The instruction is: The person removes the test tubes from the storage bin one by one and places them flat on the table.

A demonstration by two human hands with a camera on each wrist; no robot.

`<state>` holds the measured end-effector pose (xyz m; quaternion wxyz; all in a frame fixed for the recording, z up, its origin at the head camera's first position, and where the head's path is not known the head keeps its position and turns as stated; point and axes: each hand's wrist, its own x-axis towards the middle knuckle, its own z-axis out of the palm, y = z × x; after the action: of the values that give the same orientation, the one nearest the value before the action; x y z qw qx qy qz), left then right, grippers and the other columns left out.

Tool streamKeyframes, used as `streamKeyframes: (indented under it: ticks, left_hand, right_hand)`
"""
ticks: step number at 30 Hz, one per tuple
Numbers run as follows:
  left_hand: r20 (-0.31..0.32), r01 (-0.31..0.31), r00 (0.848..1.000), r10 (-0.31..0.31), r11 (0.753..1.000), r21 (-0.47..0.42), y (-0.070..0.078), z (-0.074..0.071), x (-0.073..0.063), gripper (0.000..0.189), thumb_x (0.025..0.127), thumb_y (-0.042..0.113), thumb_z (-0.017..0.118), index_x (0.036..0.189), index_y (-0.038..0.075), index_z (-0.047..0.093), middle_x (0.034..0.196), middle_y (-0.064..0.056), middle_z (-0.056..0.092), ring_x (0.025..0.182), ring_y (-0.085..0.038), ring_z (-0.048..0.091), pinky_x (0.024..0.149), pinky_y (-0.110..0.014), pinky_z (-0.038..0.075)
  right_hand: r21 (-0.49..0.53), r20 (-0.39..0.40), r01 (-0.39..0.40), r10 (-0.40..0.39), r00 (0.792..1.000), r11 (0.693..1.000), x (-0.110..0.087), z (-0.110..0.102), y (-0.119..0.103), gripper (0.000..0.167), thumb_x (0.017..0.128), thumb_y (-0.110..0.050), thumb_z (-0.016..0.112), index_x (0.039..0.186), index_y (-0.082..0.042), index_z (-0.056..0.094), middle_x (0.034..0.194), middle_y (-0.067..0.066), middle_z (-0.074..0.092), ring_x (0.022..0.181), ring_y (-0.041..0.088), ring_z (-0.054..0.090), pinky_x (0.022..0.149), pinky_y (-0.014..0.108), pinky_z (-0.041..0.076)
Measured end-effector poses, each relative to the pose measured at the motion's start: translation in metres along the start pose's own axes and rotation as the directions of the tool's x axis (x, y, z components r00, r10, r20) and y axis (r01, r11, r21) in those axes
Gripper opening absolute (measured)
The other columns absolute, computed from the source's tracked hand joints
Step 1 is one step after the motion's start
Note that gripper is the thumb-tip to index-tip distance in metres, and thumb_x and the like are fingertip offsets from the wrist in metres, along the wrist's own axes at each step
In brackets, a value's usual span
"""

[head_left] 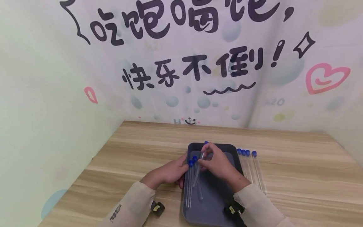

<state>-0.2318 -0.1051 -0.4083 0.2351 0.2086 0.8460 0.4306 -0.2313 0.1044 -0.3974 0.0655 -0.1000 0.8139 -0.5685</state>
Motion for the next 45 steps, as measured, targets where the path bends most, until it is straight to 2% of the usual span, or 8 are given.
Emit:
streamKeyframes:
  ticks: [12, 22, 33, 45]
  left_hand:
    - [0.003, -0.021, 1.000, 0.021, 1.000, -0.009, -0.002, 0.000, 0.000, 0.055, 0.108, 0.018, 0.032, 0.160, 0.021, 0.017, 0.065, -0.008, 0.065, 0.052, -0.021, 0.065, 0.049, -0.030, 0.052]
    - [0.002, -0.011, 1.000, 0.011, 1.000, -0.005, -0.002, 0.001, 0.000, 0.055, 0.108, 0.020, 0.033, 0.161, 0.022, 0.016, 0.067, -0.008, 0.064, 0.053, -0.021, 0.065, 0.052, -0.033, 0.054]
    - [0.004, -0.015, 1.000, 0.015, 1.000, -0.024, 0.000, 0.001, -0.002, 0.058, 0.108, 0.019, 0.033, 0.162, 0.025, 0.013, 0.067, -0.008, 0.063, 0.053, -0.021, 0.064, 0.051, -0.033, 0.054]
    - [-0.002, -0.030, 1.000, 0.030, 0.999, -0.029, 0.004, 0.000, -0.005, 0.056, 0.108, 0.017, 0.034, 0.160, 0.027, 0.016, 0.067, -0.009, 0.063, 0.052, -0.022, 0.063, 0.049, -0.033, 0.053]
  right_hand:
    - [0.043, 0.029, 0.001, -0.002, 1.000, 0.999, -0.001, -0.002, -0.002, 0.041, 0.090, 0.001, 0.068, 0.125, 0.000, 0.048, 0.113, 0.019, 0.048, 0.077, 0.019, 0.069, 0.068, 0.037, 0.062]
    - [0.132, 0.034, -0.012, 0.007, 0.999, 0.991, -0.005, -0.008, -0.013, 0.047, 0.089, 0.001, 0.068, 0.131, -0.006, 0.049, 0.130, 0.023, 0.047, 0.083, 0.023, 0.071, 0.075, 0.039, 0.062]
    - [0.088, 0.043, 0.041, -0.045, 0.998, 0.995, -0.011, -0.021, -0.021, 0.055, 0.090, -0.005, 0.069, 0.140, -0.012, 0.047, 0.140, 0.022, 0.046, 0.104, 0.027, 0.070, 0.083, 0.039, 0.061]
    - [0.072, 0.044, 0.058, -0.062, 0.997, 0.996, -0.016, -0.027, -0.032, 0.052, 0.095, -0.004, 0.063, 0.143, -0.015, 0.047, 0.143, 0.021, 0.045, 0.103, 0.027, 0.069, 0.081, 0.039, 0.061]
